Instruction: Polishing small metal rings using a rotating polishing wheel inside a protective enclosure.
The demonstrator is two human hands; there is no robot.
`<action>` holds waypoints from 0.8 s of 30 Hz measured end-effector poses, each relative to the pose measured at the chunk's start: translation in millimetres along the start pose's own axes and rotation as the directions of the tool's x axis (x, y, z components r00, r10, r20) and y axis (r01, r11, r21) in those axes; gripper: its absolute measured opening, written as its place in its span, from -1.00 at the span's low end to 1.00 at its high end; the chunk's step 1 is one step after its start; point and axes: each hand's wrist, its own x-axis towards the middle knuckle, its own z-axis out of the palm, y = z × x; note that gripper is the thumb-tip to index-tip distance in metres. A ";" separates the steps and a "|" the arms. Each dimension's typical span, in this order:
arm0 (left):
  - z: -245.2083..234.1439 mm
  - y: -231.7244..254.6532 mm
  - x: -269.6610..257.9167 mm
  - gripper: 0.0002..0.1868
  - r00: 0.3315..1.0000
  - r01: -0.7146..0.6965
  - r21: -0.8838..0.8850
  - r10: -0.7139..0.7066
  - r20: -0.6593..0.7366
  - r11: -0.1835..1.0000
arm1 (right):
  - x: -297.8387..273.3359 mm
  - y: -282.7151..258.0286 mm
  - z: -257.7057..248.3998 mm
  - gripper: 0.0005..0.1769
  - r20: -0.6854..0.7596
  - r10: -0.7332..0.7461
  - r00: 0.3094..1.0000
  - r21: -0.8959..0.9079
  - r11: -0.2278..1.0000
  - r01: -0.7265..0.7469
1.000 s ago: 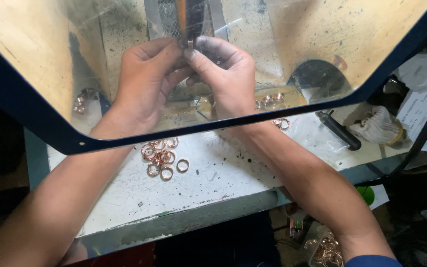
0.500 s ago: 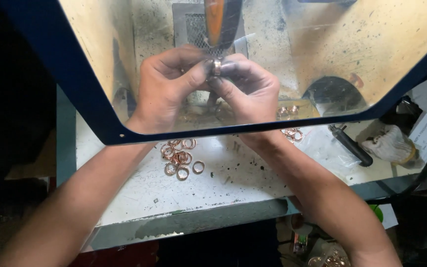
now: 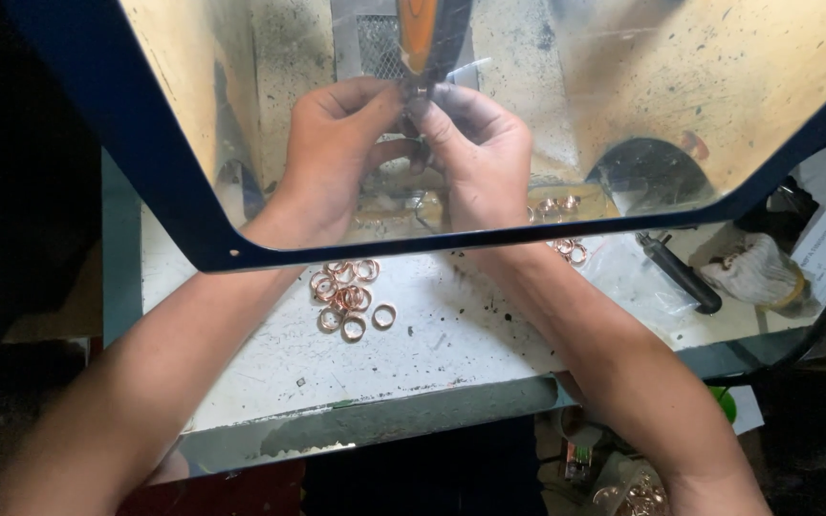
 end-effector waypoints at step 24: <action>-36.7 -25.7 7.9 -0.84 0.857 -0.513 0.418 0.423 0.293 0.750 | -106.2 -45.8 -84.4 -0.65 0.514 -0.161 0.843 -0.858 -0.113 0.502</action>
